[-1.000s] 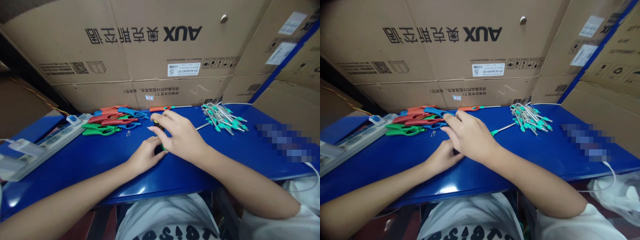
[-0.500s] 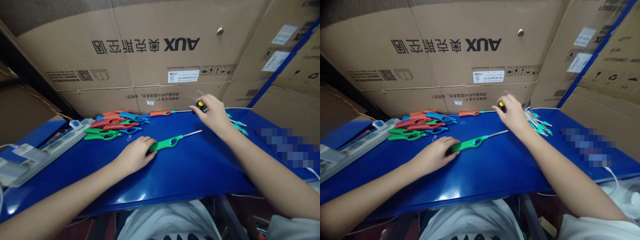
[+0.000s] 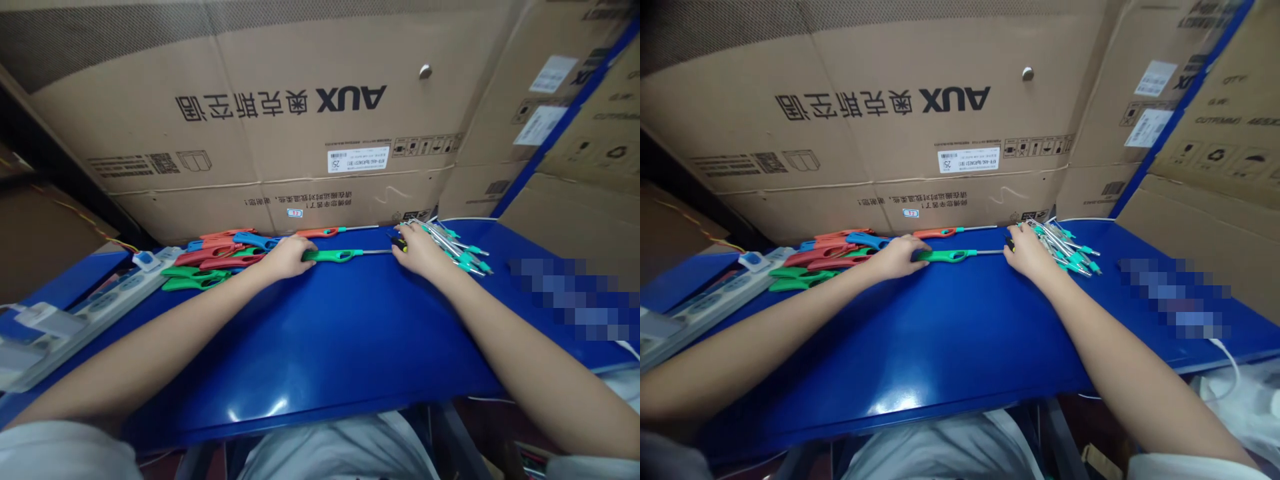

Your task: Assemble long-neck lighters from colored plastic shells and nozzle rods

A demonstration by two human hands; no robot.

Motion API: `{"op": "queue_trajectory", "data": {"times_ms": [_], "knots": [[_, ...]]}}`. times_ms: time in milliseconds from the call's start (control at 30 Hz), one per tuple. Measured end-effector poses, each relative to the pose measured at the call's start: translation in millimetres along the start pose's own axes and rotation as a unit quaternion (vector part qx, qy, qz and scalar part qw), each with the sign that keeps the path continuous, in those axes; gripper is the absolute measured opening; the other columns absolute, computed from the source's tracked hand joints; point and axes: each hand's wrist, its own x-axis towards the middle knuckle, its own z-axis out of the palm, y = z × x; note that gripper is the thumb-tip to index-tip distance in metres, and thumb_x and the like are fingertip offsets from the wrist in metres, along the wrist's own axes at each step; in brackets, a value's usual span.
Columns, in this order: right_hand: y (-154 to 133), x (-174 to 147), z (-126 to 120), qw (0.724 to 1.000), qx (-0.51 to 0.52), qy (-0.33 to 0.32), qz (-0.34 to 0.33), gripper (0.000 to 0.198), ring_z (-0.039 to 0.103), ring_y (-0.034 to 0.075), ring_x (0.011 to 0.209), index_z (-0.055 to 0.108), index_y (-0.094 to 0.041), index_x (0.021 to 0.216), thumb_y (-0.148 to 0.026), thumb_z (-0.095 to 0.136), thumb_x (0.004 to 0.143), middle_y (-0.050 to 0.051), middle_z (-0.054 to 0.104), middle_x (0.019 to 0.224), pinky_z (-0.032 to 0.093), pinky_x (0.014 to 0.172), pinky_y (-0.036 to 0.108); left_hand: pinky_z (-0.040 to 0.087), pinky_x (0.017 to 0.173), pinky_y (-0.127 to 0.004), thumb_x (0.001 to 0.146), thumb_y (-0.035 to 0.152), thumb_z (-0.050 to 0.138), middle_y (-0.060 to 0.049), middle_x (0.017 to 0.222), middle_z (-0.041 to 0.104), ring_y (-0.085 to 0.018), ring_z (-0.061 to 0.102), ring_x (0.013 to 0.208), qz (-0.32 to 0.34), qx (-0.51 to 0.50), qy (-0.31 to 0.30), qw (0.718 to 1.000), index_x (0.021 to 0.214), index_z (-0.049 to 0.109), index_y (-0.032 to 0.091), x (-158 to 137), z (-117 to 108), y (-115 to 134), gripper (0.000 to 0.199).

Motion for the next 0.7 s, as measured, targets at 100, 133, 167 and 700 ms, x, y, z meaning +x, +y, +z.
{"op": "queue_trajectory", "data": {"times_ms": [100, 133, 167, 700], "knots": [[0.8, 0.4, 2.0, 1.000, 0.000, -0.002, -0.001, 0.042, 0.061, 0.033, 0.115, 0.061, -0.007, 0.126, -0.021, 0.056, 0.088, 0.022, 0.061, 0.120, 0.048, 0.103, 0.042, 0.043, 0.109, -0.046, 0.086, 0.039, 0.068, -0.011, 0.125, 0.068, -0.032, 0.057, 0.124, -0.059, 0.003, 0.061, 0.996, 0.118, 0.068, 0.018, 19.2, -4.3, -14.6, 0.038], [0.9, 0.8, 1.6, 1.000, 0.003, 0.002, -0.003, 0.042, 0.061, 0.033, 0.115, 0.061, -0.006, 0.127, -0.021, 0.055, 0.088, 0.022, 0.062, 0.120, 0.049, 0.103, 0.042, 0.044, 0.108, -0.045, 0.090, 0.038, 0.063, -0.013, 0.126, 0.068, -0.032, 0.058, 0.123, -0.091, 0.002, 0.076, 0.993, 0.118, 0.068, 0.016, 25.1, -4.8, -20.3, 0.036], [1.0, 1.2, 1.0, 1.000, 0.006, 0.008, -0.006, 0.042, 0.062, 0.033, 0.115, 0.061, -0.006, 0.127, -0.021, 0.055, 0.088, 0.022, 0.062, 0.120, 0.049, 0.103, 0.042, 0.047, 0.104, -0.043, 0.092, 0.035, 0.061, -0.014, 0.122, 0.069, -0.031, 0.061, 0.119, -0.120, -0.001, 0.078, 0.990, 0.115, 0.069, 0.014, 30.7, -4.4, -26.1, 0.032], [-2.0, 2.0, -7.4, 0.999, 0.040, 0.017, -0.021, 0.035, 0.063, 0.032, 0.110, 0.065, -0.014, 0.119, -0.021, 0.056, 0.086, 0.017, 0.066, 0.114, 0.050, 0.099, 0.043, 0.055, 0.087, -0.036, 0.071, 0.022, 0.083, -0.008, 0.097, 0.073, -0.025, 0.068, 0.093, -0.099, -0.085, 0.065, 0.989, 0.096, 0.072, 0.016, 41.6, 13.8, -48.1, 0.028]]}}
